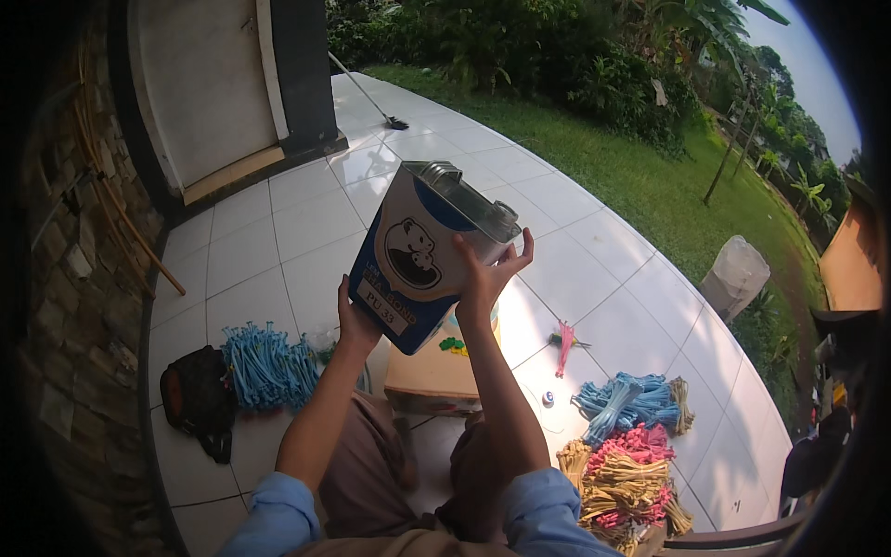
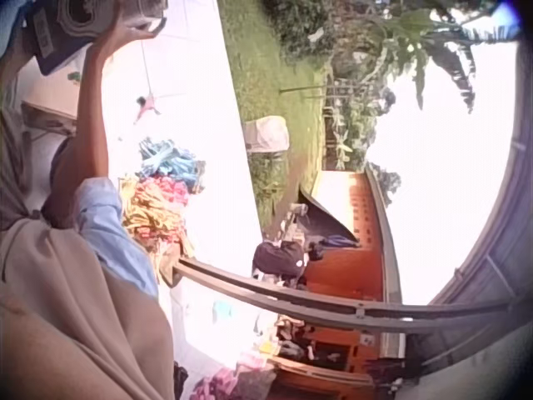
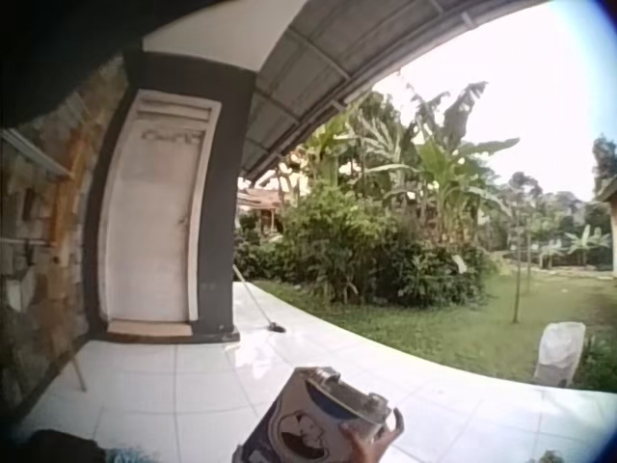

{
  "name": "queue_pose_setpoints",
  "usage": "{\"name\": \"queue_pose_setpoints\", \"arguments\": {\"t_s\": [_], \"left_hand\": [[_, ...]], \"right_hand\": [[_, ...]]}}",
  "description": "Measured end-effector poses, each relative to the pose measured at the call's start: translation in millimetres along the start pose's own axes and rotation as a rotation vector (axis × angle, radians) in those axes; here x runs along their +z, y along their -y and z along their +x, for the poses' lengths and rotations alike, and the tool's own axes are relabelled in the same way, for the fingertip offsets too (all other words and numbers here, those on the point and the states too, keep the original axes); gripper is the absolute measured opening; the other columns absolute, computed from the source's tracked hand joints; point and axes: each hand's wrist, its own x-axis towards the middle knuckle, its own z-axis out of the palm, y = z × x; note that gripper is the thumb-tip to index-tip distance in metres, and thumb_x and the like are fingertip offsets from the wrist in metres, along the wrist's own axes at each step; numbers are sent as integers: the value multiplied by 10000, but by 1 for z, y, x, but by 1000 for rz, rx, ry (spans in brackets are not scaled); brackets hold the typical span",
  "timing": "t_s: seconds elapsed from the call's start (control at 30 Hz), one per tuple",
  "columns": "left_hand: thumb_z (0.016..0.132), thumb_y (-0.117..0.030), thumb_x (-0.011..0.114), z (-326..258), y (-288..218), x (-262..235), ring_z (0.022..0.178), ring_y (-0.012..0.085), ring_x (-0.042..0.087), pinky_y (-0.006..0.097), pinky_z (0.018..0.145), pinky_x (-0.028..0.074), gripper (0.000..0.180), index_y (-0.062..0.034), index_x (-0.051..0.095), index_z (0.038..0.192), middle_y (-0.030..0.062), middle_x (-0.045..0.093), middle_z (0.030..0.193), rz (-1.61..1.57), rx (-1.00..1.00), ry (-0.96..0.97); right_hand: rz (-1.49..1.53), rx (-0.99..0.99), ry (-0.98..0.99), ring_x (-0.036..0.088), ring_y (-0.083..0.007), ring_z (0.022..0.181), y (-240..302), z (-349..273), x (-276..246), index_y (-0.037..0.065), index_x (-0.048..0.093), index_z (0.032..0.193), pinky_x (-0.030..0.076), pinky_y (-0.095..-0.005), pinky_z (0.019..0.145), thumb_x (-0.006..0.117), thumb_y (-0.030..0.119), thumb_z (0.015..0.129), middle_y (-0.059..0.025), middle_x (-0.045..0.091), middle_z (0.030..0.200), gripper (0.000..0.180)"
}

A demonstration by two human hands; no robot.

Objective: The person applies decorative plastic flowers to blue shoe components by hand using adhesive from a large metal container.

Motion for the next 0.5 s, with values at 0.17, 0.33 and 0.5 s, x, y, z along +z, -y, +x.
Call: {"name": "queue_pose_setpoints", "arguments": {"t_s": [0.17, 0.33, 0.5], "left_hand": [[843, -491, 556, 3, -21, -17, 1082, 239, 507, 450, 936, 382, 518, -104, 515, 1184, 68, 563, 1102, 320, 150, -146], [772, -369, 708, 11, -35, -31, 932, 201, 604, 365, 807, 498, 508, -42, 549, 1128, 72, 610, 1014, 671, 346, -215], [742, -245, 755, 10, -37, -25, 888, 170, 616, 325, 764, 533, 484, -59, 522, 1122, 71, 617, 994, 740, 523, -305]], "right_hand": [[-51, 238, 51, 286, -314, 1279, -32, -16, -20, 96, -32, 1431, 244, -418, 1050, 769, 369, 667, -218, 263, 1370, 1140], [6, 449, 93, 249, -330, 1303, -71, -12, -46, 56, -61, 1431, 235, -417, 1055, 737, 456, 675, -243, 208, 1397, 1170], [58, 645, 295, 344, -302, 1248, -88, -3, -72, 63, 90, 1402, 365, -485, 974, 700, 362, 767, -174, 315, 1327, 930]]}}
